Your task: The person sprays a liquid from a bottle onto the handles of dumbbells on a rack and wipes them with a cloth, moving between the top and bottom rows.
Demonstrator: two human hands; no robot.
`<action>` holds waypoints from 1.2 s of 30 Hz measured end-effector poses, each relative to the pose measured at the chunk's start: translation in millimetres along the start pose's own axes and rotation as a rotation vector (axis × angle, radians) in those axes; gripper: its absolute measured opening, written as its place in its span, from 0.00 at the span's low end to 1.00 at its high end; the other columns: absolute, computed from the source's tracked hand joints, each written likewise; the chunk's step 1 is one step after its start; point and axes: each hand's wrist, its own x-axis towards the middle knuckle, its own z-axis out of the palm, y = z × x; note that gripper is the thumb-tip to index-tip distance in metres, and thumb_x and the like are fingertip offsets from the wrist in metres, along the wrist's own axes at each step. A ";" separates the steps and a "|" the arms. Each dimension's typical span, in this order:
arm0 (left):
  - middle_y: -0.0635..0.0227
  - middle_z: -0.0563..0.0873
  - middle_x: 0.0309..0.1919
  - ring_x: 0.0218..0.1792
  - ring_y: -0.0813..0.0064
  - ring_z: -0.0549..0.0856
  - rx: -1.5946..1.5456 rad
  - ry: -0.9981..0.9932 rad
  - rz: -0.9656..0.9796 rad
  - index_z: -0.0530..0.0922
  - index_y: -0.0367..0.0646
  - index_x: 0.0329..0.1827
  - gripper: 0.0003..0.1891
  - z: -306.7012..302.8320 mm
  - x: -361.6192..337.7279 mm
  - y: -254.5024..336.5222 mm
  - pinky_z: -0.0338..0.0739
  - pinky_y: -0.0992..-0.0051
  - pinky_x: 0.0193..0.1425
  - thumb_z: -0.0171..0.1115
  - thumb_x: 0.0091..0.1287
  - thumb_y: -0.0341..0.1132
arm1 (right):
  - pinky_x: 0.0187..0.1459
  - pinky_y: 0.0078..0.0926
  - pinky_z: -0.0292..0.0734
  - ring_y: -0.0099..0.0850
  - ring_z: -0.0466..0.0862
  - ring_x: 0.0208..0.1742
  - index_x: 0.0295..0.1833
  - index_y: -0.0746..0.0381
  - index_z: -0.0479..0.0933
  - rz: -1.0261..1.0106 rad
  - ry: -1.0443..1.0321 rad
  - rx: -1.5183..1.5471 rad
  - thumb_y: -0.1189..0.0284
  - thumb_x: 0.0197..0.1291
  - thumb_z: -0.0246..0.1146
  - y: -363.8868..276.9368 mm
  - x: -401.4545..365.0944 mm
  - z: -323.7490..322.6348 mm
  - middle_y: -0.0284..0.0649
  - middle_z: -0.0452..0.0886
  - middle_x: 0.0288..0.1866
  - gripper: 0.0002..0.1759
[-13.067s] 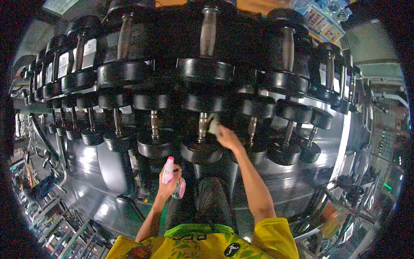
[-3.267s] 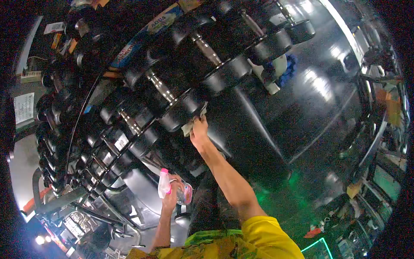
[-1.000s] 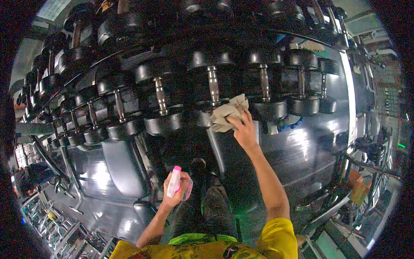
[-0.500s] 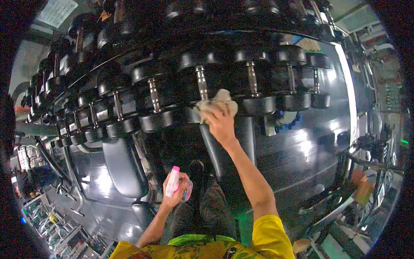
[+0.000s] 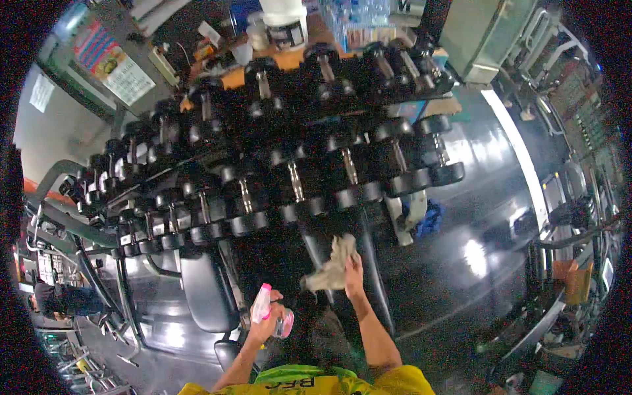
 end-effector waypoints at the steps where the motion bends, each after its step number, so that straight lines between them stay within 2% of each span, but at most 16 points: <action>1: 0.67 0.77 0.40 0.29 0.82 0.79 -0.002 0.007 -0.019 0.70 0.36 0.47 0.12 1.6 -7.6 5.9 0.74 0.79 0.34 0.56 0.60 0.22 | 0.58 0.34 0.71 0.34 0.72 0.61 0.67 0.59 0.61 0.106 0.046 0.139 0.60 0.67 0.54 -16.0 -24.5 -1.9 0.39 0.72 0.61 0.27; 3: 0.68 0.77 0.39 0.28 0.83 0.78 -0.066 0.027 -0.020 0.70 0.36 0.48 0.13 4.6 -20.2 11.4 0.74 0.79 0.33 0.56 0.60 0.22 | 0.56 0.38 0.74 0.35 0.75 0.58 0.64 0.59 0.65 0.202 -0.066 0.327 0.55 0.65 0.55 -34.6 -60.8 -18.0 0.39 0.74 0.58 0.27; 5: 0.68 0.76 0.38 0.28 0.83 0.78 -0.078 0.047 -0.016 0.70 0.36 0.48 0.13 11.1 -32.3 29.6 0.74 0.79 0.33 0.56 0.59 0.21 | 0.61 0.43 0.69 0.38 0.70 0.63 0.67 0.58 0.63 0.236 -0.155 0.289 0.50 0.65 0.52 -59.7 -95.0 -24.5 0.39 0.67 0.66 0.31; 8: 0.69 0.75 0.36 0.27 0.83 0.78 -0.066 0.037 0.019 0.69 0.38 0.49 0.15 15.4 -47.4 38.9 0.74 0.79 0.33 0.56 0.59 0.20 | 0.60 0.44 0.71 0.40 0.72 0.61 0.66 0.58 0.64 0.204 -0.078 0.407 0.48 0.65 0.51 -69.6 -125.9 -36.5 0.40 0.69 0.64 0.32; 12: 0.72 0.74 0.32 0.27 0.84 0.77 -0.236 -0.022 -0.005 0.68 0.40 0.49 0.18 18.9 -62.0 47.4 0.73 0.79 0.33 0.59 0.56 0.19 | 0.59 0.45 0.72 0.40 0.73 0.61 0.65 0.57 0.66 0.204 -0.134 0.462 0.47 0.65 0.49 -118.5 -166.2 -21.3 0.40 0.72 0.61 0.31; 15: 0.75 0.73 0.30 0.27 0.85 0.76 -0.168 0.013 0.003 0.68 0.41 0.47 0.18 23.7 -65.1 60.4 0.73 0.79 0.33 0.62 0.55 0.19 | 0.59 0.46 0.71 0.40 0.72 0.61 0.64 0.56 0.67 0.141 -0.236 0.480 0.48 0.66 0.49 -124.6 -171.0 -30.8 0.39 0.72 0.61 0.30; 16: 0.76 0.73 0.29 0.28 0.86 0.76 -0.220 -0.005 -0.011 0.68 0.42 0.46 0.19 23.8 -63.2 60.1 0.73 0.79 0.33 0.63 0.54 0.20 | 0.59 0.47 0.69 0.41 0.72 0.61 0.65 0.56 0.67 0.153 -0.113 0.451 0.49 0.66 0.48 -128.4 -173.2 -28.9 0.39 0.73 0.61 0.29; 17: 0.76 0.73 0.29 0.27 0.87 0.76 -0.127 0.006 -0.016 0.68 0.42 0.46 0.18 23.4 -62.4 61.9 0.72 0.80 0.33 0.63 0.55 0.20 | 0.59 0.47 0.69 0.41 0.72 0.61 0.65 0.56 0.67 0.157 -0.099 0.444 0.49 0.66 0.48 -131.5 -176.0 -26.8 0.39 0.73 0.61 0.29; 19: 0.75 0.73 0.29 0.27 0.88 0.75 -0.134 0.022 -0.025 0.69 0.42 0.46 0.16 32.8 -57.7 91.0 0.71 0.81 0.33 0.62 0.56 0.20 | 0.61 0.46 0.68 0.41 0.72 0.61 0.65 0.56 0.67 0.118 -0.112 0.473 0.48 0.66 0.47 -148.8 -181.7 -7.6 0.39 0.73 0.60 0.30; 20: 0.75 0.73 0.29 0.27 0.88 0.75 -0.144 0.016 -0.034 0.69 0.42 0.46 0.16 32.4 -52.5 90.9 0.71 0.81 0.33 0.62 0.56 0.20 | 0.60 0.46 0.68 0.41 0.73 0.60 0.64 0.56 0.67 0.144 -0.017 0.516 0.49 0.68 0.45 -155.4 -183.5 2.0 0.39 0.73 0.60 0.28; 23: 0.74 0.73 0.30 0.27 0.87 0.76 -0.056 -0.078 -0.029 0.68 0.42 0.46 0.15 23.6 -37.1 91.8 0.71 0.82 0.32 0.60 0.58 0.20 | 0.60 0.47 0.69 0.41 0.75 0.58 0.63 0.55 0.68 0.092 -0.075 0.552 0.51 0.69 0.43 -169.8 -183.0 23.6 0.38 0.74 0.59 0.26; 28: 0.72 0.71 0.36 0.28 0.84 0.77 -0.037 -0.171 0.027 0.68 0.41 0.48 0.17 13.3 -0.7 103.6 0.73 0.81 0.34 0.59 0.57 0.18 | 0.59 0.47 0.70 0.41 0.76 0.56 0.59 0.54 0.71 0.109 0.003 0.614 0.54 0.70 0.42 -175.8 -168.5 54.4 0.37 0.77 0.55 0.23; 29: 0.72 0.71 0.36 0.28 0.84 0.77 -0.045 -0.175 0.018 0.68 0.41 0.48 0.17 11.0 7.5 104.2 0.73 0.81 0.34 0.59 0.57 0.18 | 0.58 0.46 0.70 0.40 0.77 0.55 0.59 0.54 0.71 0.120 0.005 0.634 0.55 0.70 0.42 -177.3 -164.9 59.2 0.37 0.77 0.54 0.22; 31: 0.72 0.70 0.36 0.29 0.84 0.77 -0.252 -0.251 -0.004 0.68 0.41 0.49 0.19 4.4 22.7 106.1 0.74 0.80 0.35 0.60 0.56 0.18 | 0.58 0.46 0.70 0.40 0.77 0.54 0.58 0.55 0.71 0.128 0.020 0.651 0.55 0.70 0.41 -183.3 -161.6 72.1 0.37 0.78 0.53 0.22; 32: 0.72 0.70 0.37 0.29 0.84 0.77 -0.155 -0.272 0.034 0.67 0.41 0.50 0.20 -0.6 31.2 108.4 0.75 0.79 0.35 0.59 0.56 0.17 | 0.58 0.45 0.70 0.39 0.77 0.54 0.59 0.55 0.71 0.098 -0.016 0.640 0.56 0.71 0.41 -187.5 -160.7 80.1 0.37 0.78 0.53 0.22; 36: 0.72 0.70 0.38 0.29 0.85 0.77 -0.250 -0.274 0.073 0.67 0.41 0.50 0.20 -9.6 52.0 123.3 0.75 0.79 0.36 0.60 0.56 0.18 | 0.58 0.44 0.70 0.38 0.77 0.53 0.59 0.54 0.70 0.062 -0.069 0.607 0.57 0.71 0.41 -200.9 -160.9 103.7 0.36 0.78 0.52 0.21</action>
